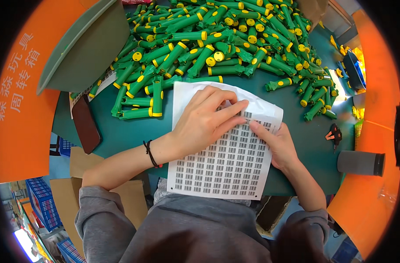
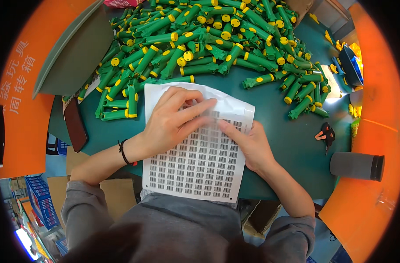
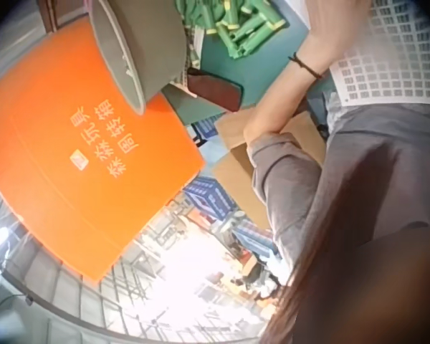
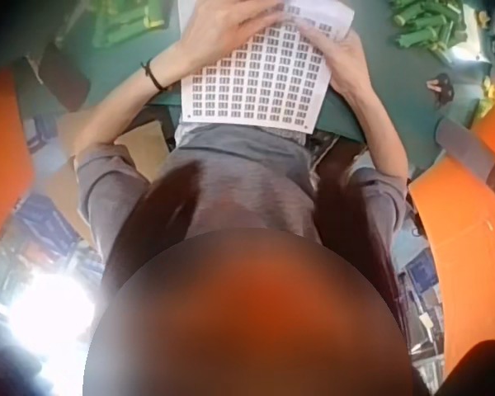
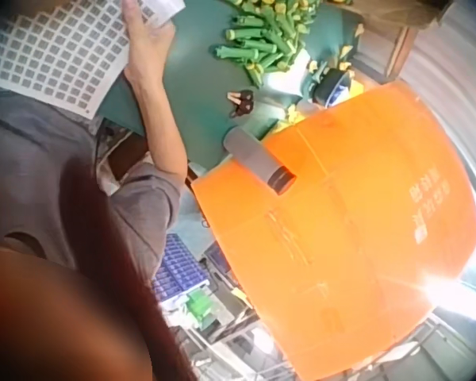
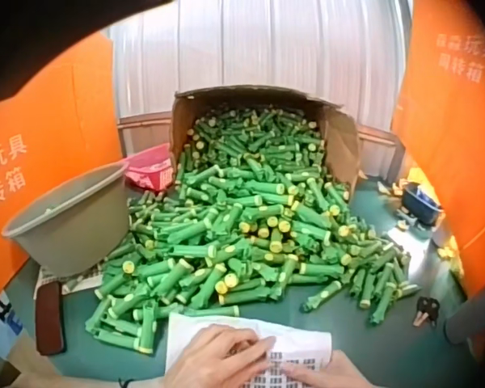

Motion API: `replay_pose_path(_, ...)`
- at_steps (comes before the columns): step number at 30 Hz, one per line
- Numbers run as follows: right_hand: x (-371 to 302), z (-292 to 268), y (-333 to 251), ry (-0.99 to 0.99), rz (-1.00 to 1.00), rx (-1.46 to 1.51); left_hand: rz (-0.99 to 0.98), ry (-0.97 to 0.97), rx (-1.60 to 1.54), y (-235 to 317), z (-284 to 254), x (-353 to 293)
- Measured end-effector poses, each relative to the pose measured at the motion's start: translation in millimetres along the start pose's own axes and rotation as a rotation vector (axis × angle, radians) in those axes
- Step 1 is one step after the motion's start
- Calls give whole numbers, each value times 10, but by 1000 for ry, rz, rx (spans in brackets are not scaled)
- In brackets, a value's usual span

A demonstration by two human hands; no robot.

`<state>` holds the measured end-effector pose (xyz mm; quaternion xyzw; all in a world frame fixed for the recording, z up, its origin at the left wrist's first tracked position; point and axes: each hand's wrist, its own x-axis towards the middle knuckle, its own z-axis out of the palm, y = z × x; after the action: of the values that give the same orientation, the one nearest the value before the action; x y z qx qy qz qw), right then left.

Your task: Assembling green plastic tubes with yellow connector pieces on a grid sheet at a workbench.

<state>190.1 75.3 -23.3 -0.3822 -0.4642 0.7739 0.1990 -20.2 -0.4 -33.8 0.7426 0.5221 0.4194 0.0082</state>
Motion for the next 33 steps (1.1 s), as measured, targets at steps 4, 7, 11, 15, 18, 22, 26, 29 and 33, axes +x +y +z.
replay_pose_path(4,-9,0,74,-7,-141,-126,22,80,-60,47,0,31)
replay_pose_path(7,-11,2,121,-4,-289,-220,50,137,-61,56,7,37)
replay_pose_path(11,-15,-103,159,4,-321,-326,77,179,-73,57,-10,39)
replay_pose_path(15,-11,-92,132,12,-208,-214,86,185,-87,22,22,47)
replay_pose_path(18,-1,-13,132,33,-232,-247,125,197,-34,6,23,43)
replay_pose_path(22,27,36,121,56,-230,-206,119,198,3,-26,50,52)
replay_pose_path(26,28,44,98,75,-171,-154,93,183,-59,-37,73,44)
replay_pose_path(29,85,-20,76,94,-178,-157,103,176,-91,-26,60,70)
replay_pose_path(33,312,-236,-416,400,-678,-885,-1,160,-163,-29,18,73)
